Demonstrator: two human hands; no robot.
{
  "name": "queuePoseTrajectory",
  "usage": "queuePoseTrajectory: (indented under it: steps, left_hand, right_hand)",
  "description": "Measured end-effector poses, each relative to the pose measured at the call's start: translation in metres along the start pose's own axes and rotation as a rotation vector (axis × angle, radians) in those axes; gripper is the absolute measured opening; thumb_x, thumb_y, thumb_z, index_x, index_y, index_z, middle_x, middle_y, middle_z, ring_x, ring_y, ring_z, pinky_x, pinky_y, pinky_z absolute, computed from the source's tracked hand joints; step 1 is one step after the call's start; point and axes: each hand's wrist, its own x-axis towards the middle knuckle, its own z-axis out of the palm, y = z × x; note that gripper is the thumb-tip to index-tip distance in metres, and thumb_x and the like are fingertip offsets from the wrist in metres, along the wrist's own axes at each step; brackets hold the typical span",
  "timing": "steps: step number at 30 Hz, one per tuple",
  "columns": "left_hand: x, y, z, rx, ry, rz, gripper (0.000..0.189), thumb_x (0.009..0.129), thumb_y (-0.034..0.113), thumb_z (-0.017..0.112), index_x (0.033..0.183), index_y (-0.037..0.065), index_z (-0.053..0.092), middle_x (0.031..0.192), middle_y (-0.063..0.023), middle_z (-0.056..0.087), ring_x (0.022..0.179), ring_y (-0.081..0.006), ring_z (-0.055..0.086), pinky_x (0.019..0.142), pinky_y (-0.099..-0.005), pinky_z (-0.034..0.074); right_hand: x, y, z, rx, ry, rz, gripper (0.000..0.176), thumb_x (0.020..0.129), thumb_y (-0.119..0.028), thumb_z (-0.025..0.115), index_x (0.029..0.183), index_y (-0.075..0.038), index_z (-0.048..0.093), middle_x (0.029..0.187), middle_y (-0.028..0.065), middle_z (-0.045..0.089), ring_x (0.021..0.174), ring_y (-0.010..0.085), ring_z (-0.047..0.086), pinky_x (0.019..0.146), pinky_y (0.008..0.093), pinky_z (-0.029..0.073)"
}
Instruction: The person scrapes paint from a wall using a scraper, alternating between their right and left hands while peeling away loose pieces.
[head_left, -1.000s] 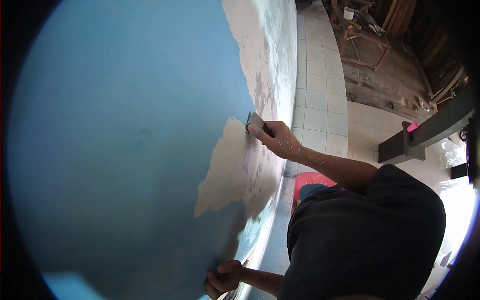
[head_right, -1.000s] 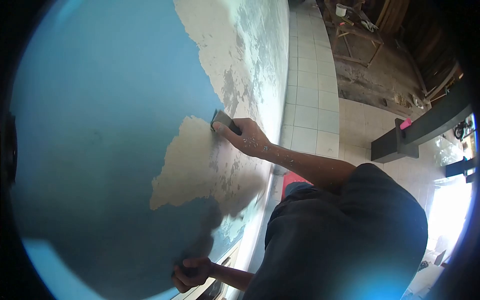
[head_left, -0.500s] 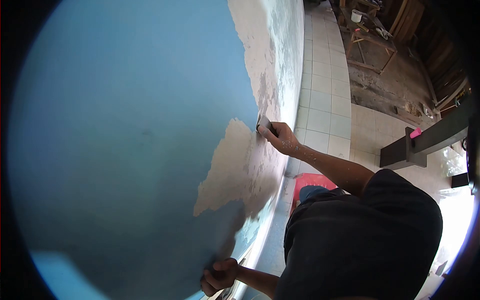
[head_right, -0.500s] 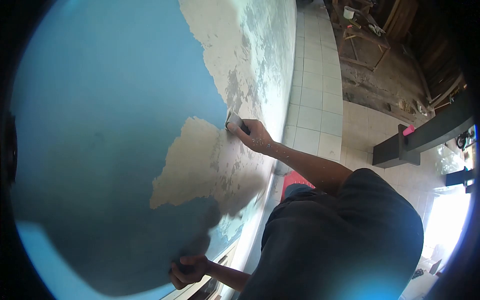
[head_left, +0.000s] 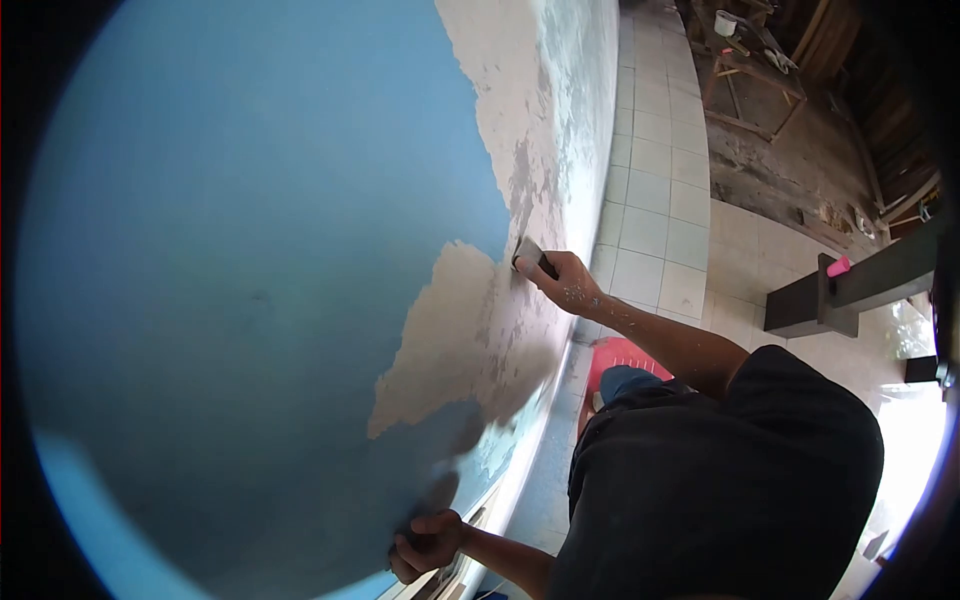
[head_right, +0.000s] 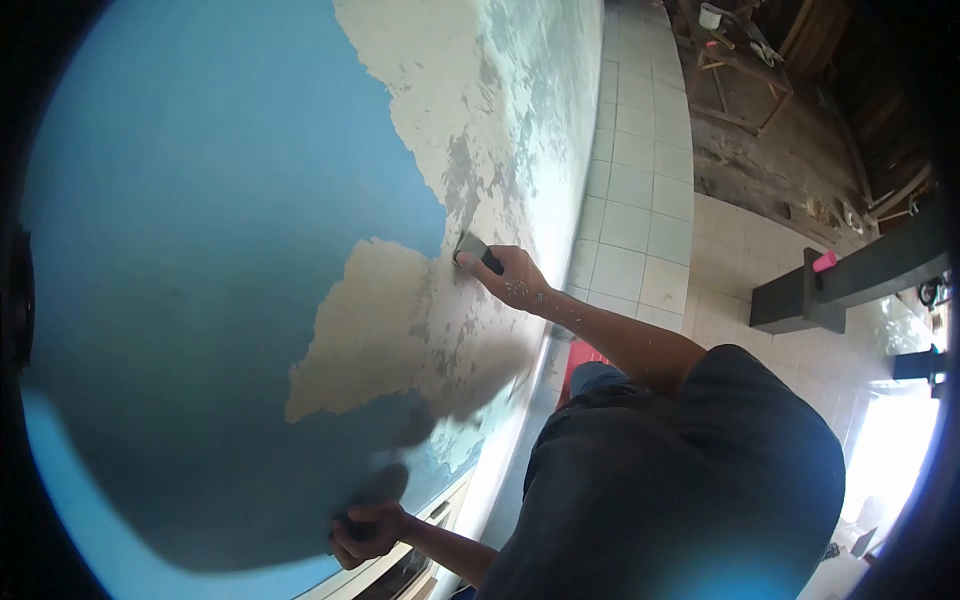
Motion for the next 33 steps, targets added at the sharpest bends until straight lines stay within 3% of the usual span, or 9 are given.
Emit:
queuePoseTrajectory:
  steps: [10, 13, 14, 15, 19, 21, 24, 27, 33]
  left_hand:
    - [0.028, 0.010, -0.009, -0.058, -0.074, -0.131, 0.031, 0.090, 0.025, 0.055, 0.105, -0.001, 0.046, 0.101, -0.0152, 0.042, 0.092, -0.0253, 0.045, 0.081, -0.0388, 0.042]
    - [0.081, 0.007, -0.002, -0.127, 0.114, -0.091, 0.029, 0.088, 0.021, 0.051, 0.105, -0.002, 0.049, 0.105, -0.0184, 0.048, 0.095, -0.0295, 0.051, 0.082, -0.0433, 0.045]
    - [0.111, 0.008, 0.000, -0.064, 0.078, 0.034, 0.029, 0.088, 0.021, 0.050, 0.104, -0.003, 0.051, 0.101, -0.0190, 0.053, 0.093, -0.0310, 0.054, 0.080, -0.0439, 0.046]
    - [0.145, 0.032, 0.008, -0.256, 0.037, 0.021, 0.029, 0.087, 0.021, 0.051, 0.100, -0.004, 0.056, 0.096, -0.0186, 0.057, 0.090, -0.0316, 0.056, 0.079, -0.0442, 0.046]
    - [0.229, 0.066, 0.036, -0.608, -0.504, 0.522, 0.018, 0.086, 0.013, 0.059, 0.096, -0.001, 0.062, 0.096, -0.0161, 0.061, 0.095, -0.0336, 0.059, 0.087, -0.0412, 0.047]
    - [0.236, 0.084, 0.058, -0.711, -0.661, 0.655, 0.011, 0.079, 0.016, 0.066, 0.087, 0.009, 0.066, 0.095, -0.0066, 0.063, 0.095, -0.0273, 0.061, 0.089, -0.0479, 0.045]
    - [0.229, 0.099, 0.072, -0.542, -0.692, 0.772, 0.011, 0.076, 0.020, 0.068, 0.085, 0.013, 0.067, 0.094, -0.0017, 0.065, 0.095, -0.0239, 0.062, 0.093, -0.0464, 0.043]
    - [0.216, 0.088, 0.064, -0.527, -0.659, 0.754, 0.016, 0.078, 0.017, 0.067, 0.093, 0.012, 0.066, 0.095, -0.0026, 0.065, 0.098, -0.0249, 0.062, 0.097, -0.0480, 0.041]
    - [0.205, 0.080, 0.056, -0.413, -0.640, 0.662, 0.013, 0.079, 0.027, 0.068, 0.089, 0.019, 0.068, 0.094, 0.0009, 0.067, 0.097, -0.0223, 0.064, 0.099, -0.0433, 0.039]
  right_hand:
    - [-0.003, -0.002, -0.003, -0.011, -0.028, -0.082, 0.058, 0.087, -0.052, 0.057, 0.073, 0.004, 0.063, 0.055, 0.0047, 0.052, 0.052, 0.0116, 0.048, 0.048, 0.0314, 0.039]
    - [-0.009, -0.019, -0.008, 0.019, -0.049, -0.061, 0.055, 0.088, -0.050, 0.057, 0.076, 0.004, 0.063, 0.056, 0.0053, 0.053, 0.053, 0.0118, 0.049, 0.050, 0.0310, 0.040]
    - [-0.008, -0.026, -0.008, 0.045, -0.066, -0.065, 0.054, 0.088, -0.049, 0.057, 0.077, 0.004, 0.064, 0.056, 0.0055, 0.053, 0.053, 0.0119, 0.049, 0.050, 0.0309, 0.040]
    - [-0.005, -0.024, -0.007, 0.045, -0.064, -0.110, 0.053, 0.088, -0.048, 0.057, 0.077, 0.003, 0.064, 0.056, 0.0054, 0.053, 0.053, 0.0119, 0.049, 0.050, 0.0309, 0.040]
    - [0.003, 0.003, -0.010, 0.037, -0.080, -0.148, 0.049, 0.089, -0.044, 0.058, 0.077, 0.003, 0.062, 0.055, 0.0033, 0.049, 0.052, 0.0103, 0.044, 0.049, 0.0309, 0.038]
    - [0.004, 0.003, -0.007, 0.053, -0.073, -0.126, 0.049, 0.090, -0.043, 0.058, 0.073, 0.003, 0.058, 0.054, 0.0012, 0.045, 0.052, 0.0086, 0.040, 0.048, 0.0306, 0.035]
    - [-0.003, -0.016, -0.017, 0.041, -0.056, -0.148, 0.049, 0.090, -0.043, 0.058, 0.073, 0.003, 0.058, 0.054, 0.0009, 0.044, 0.053, 0.0084, 0.040, 0.048, 0.0303, 0.036]
    - [0.001, -0.037, -0.020, 0.011, -0.090, -0.157, 0.048, 0.090, -0.043, 0.058, 0.074, 0.002, 0.058, 0.057, 0.0004, 0.046, 0.054, 0.0078, 0.041, 0.048, 0.0297, 0.036]
    - [0.002, -0.006, -0.008, 0.110, -0.057, -0.144, 0.052, 0.090, -0.047, 0.056, 0.075, 0.002, 0.058, 0.059, -0.0018, 0.045, 0.057, 0.0066, 0.040, 0.049, 0.0273, 0.035]
